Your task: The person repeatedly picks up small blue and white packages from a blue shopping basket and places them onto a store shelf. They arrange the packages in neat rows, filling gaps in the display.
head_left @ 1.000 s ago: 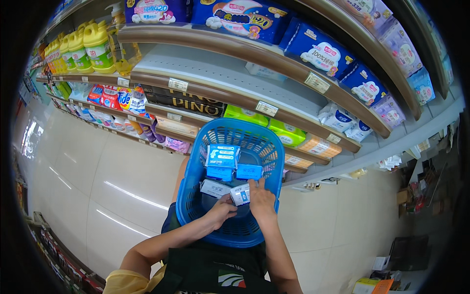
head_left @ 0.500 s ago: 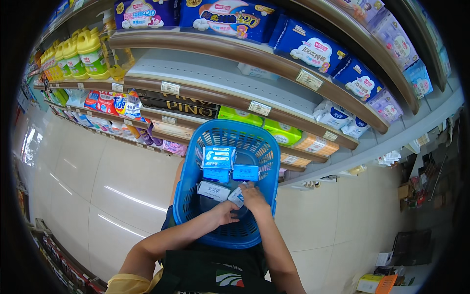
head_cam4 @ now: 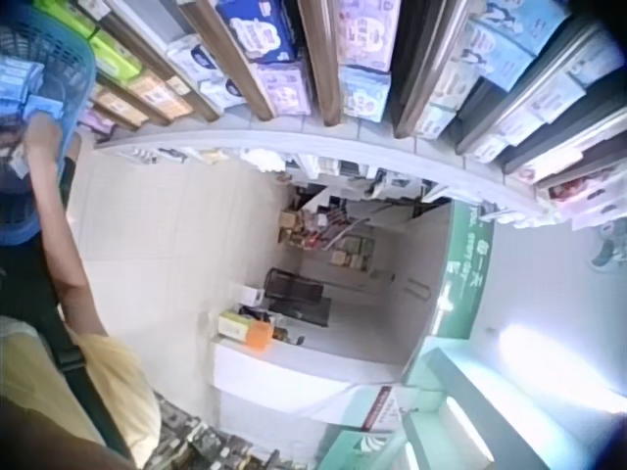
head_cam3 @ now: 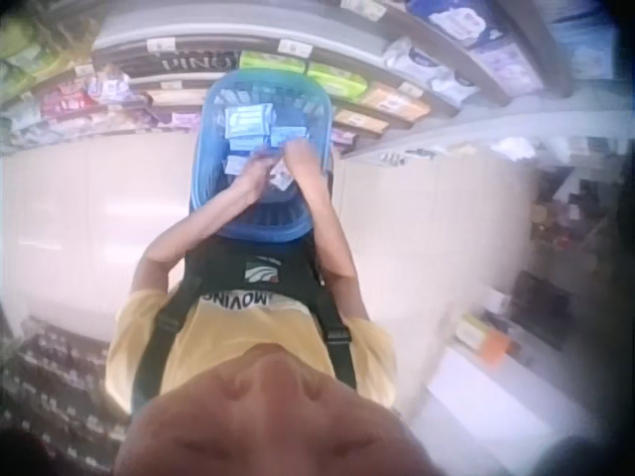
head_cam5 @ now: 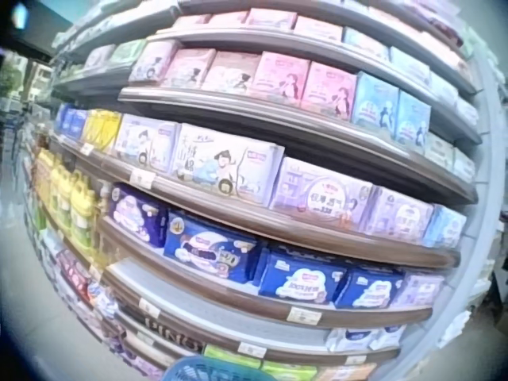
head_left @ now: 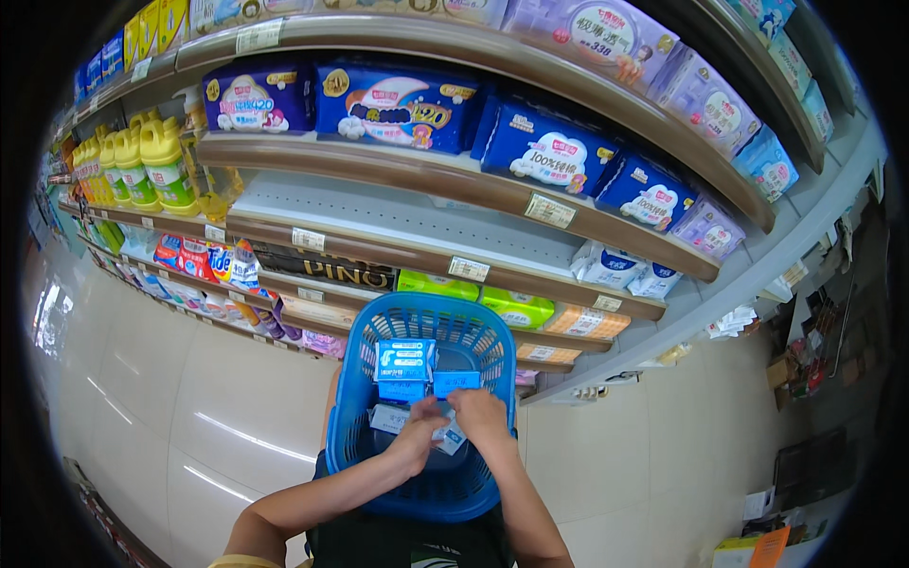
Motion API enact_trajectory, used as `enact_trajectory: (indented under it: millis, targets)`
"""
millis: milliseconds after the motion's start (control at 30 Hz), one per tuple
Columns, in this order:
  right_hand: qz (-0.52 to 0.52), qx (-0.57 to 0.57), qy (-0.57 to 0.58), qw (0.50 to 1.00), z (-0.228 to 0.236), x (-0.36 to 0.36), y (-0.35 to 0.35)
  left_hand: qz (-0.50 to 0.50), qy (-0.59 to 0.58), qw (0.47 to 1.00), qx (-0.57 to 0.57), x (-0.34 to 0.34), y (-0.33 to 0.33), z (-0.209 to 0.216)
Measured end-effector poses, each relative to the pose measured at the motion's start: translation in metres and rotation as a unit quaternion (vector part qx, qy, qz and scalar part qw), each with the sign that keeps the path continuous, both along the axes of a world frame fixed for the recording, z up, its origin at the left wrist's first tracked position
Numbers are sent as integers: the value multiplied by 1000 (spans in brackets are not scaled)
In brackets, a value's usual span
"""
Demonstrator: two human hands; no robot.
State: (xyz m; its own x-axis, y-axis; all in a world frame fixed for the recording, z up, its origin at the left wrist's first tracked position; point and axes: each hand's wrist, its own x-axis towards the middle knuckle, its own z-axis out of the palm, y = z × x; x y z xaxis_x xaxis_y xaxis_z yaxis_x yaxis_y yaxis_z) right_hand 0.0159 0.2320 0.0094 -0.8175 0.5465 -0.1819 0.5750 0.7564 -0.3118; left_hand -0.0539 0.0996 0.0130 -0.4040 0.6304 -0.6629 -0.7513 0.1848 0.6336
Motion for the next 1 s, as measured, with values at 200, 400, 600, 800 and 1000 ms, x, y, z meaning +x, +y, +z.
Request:
enact_trajectory:
  millis: [200,400,600,800,1000]
  targets:
    - [-78,-114,381,914,101,-47,35,86,397,889,210,-88,54,66]
    - [-103,-16,522,847,119,-121,119,186,520,794,254,-174,139,88]
    - [-79,85,431,895,99,-184,188,139,493,840,180,-219,194,92]
    - [-8,60,432,900,89,-213,206,135,586,790,122,-222,212,98]
    - [-131,27,354,926,100,-180,165,115,591,785,149,-231,201,78]
